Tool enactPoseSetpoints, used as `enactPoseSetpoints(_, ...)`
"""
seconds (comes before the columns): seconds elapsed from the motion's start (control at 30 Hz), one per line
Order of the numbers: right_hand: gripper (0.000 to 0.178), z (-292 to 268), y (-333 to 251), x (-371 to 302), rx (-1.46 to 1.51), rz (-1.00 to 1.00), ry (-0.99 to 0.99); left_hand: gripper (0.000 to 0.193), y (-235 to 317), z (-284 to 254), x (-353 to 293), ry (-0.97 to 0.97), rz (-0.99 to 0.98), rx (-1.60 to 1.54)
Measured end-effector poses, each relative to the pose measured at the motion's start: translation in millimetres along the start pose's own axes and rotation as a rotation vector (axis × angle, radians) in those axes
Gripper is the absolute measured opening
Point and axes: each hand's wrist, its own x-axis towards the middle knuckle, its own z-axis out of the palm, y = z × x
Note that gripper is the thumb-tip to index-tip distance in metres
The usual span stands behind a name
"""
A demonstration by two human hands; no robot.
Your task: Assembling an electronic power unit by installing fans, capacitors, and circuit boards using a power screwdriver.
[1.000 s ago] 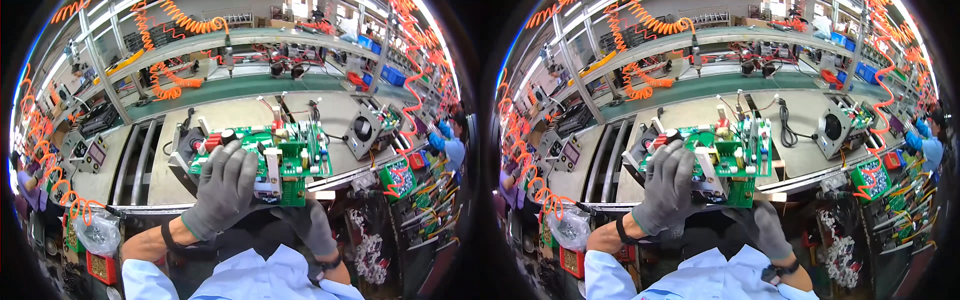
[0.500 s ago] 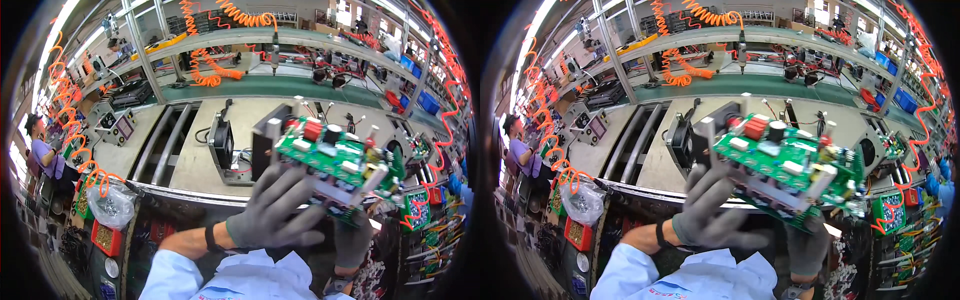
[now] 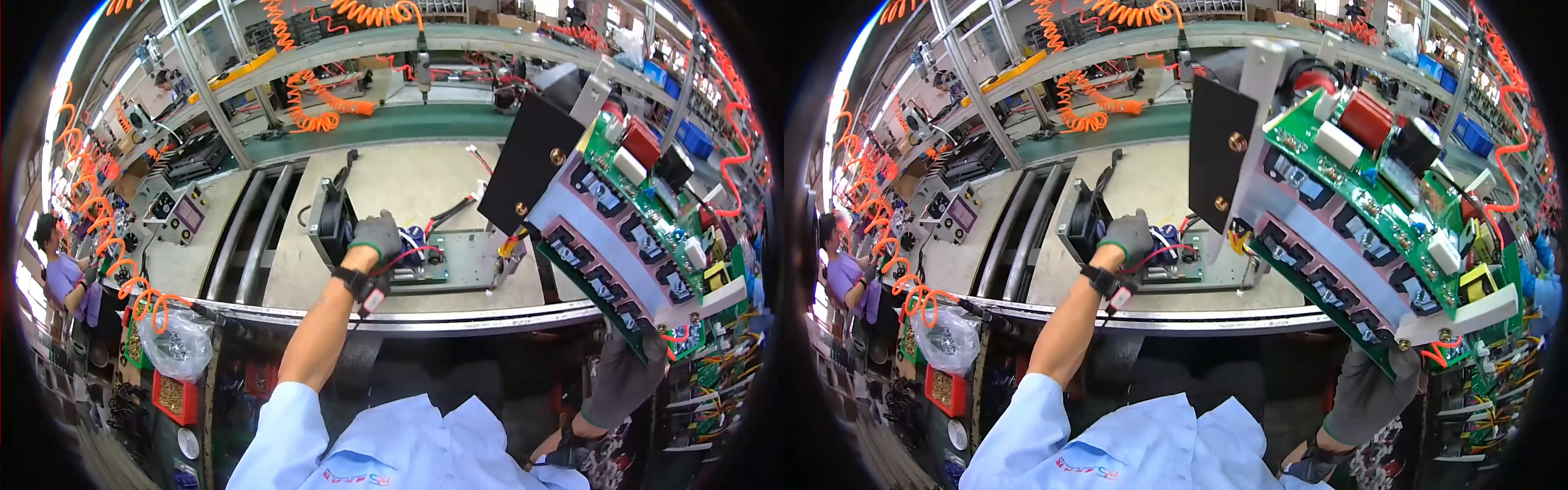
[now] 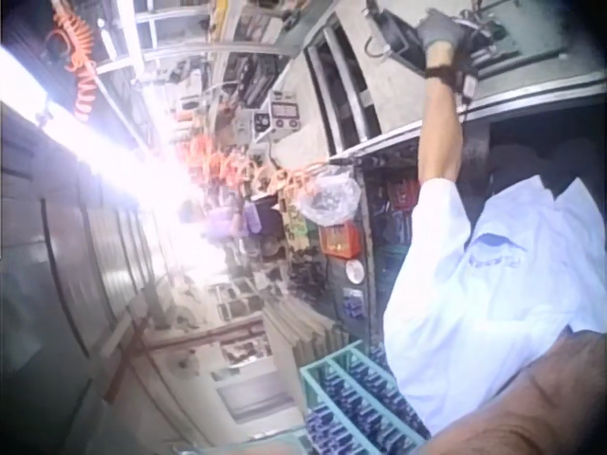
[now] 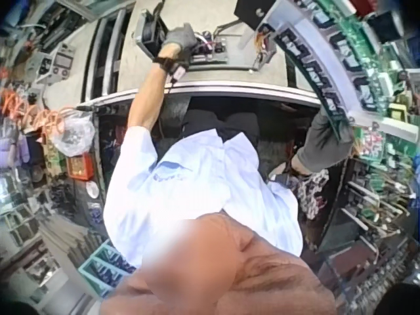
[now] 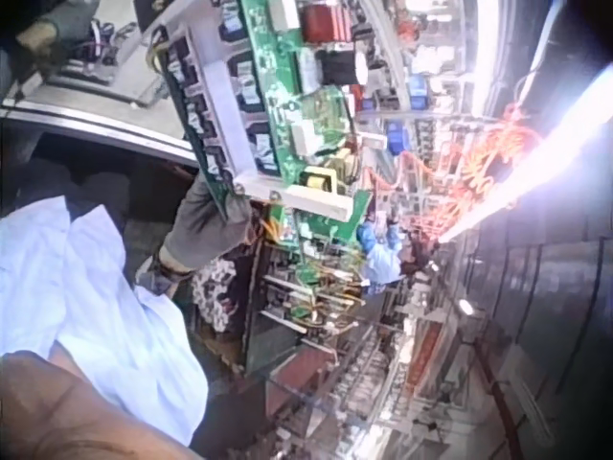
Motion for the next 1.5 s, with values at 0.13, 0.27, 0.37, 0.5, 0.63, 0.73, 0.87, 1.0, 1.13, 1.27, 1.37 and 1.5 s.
enactPoseSetpoints(0.13, 0.06, -7.4, -8.9, -10.1, 0.187, 0.036, 0.121, 0.036, -5.1, -2.2, 21.7, -0.262, 0.098, 0.189)
enactPoseSetpoints(0.27, 0.057, -15.3, -11.0, -23.0, 0.196, 0.022, 0.145, 0.04, -11.0, -10.1, 24.6, -0.325, 0.179, 0.199)
enactPoseSetpoints(0.37, 0.055, -17.4, -8.8, -28.8, 0.183, 0.002, 0.143, 0.051, -9.0, -14.2, 17.0, -0.39, 0.151, 0.263)
enactPoseSetpoints(0.5, 0.052, -15.4, -6.6, -28.9, 0.167, 0.021, 0.203, 0.069, -3.0, -14.9, 1.8, -0.39, 0.12, 0.154)
enactPoseSetpoints(0.63, 0.052, -11.1, -5.4, -26.6, 0.127, -0.001, 0.256, 0.063, -2.7, -9.1, -14.8, -0.268, 0.08, 0.052)
enactPoseSetpoints(0.73, 0.051, -7.9, -6.1, -24.9, 0.094, -0.004, 0.275, 0.072, -4.4, -10.7, -19.2, -0.23, 0.105, -0.019)
enactPoseSetpoints(0.87, 0.05, -1.0, -4.2, -21.9, 0.069, -0.005, 0.244, 0.058, -0.9, -42.7, -37.0, 0.051, 0.287, 0.035)
enactPoseSetpoints(1.0, 0.053, 11.4, 9.8, -15.1, 0.008, 0.04, 0.259, 0.039, 21.2, -91.2, -111.9, -0.035, 0.196, -0.901)
enactPoseSetpoints(1.13, 0.054, 25.0, 34.8, -5.7, 0.028, 0.095, 0.209, 0.058, 74.4, -88.2, -202.4, -0.243, 0.389, -1.257)
enactPoseSetpoints(1.27, 0.047, 35.1, 55.9, 1.0, 0.068, 0.19, 0.217, 0.084, 98.8, -65.5, -216.5, 0.016, 0.348, -1.05)
enactPoseSetpoints(1.37, 0.044, 40.0, 67.2, 0.9, 0.058, 0.253, 0.151, 0.096, 99.4, -47.7, -216.4, -0.035, 0.2, -0.981)
enactPoseSetpoints(1.5, 0.044, 43.3, 79.2, -3.2, 0.064, 0.288, 0.2, 0.115, 109.6, -19.3, -202.9, 0.281, 0.293, -1.012)
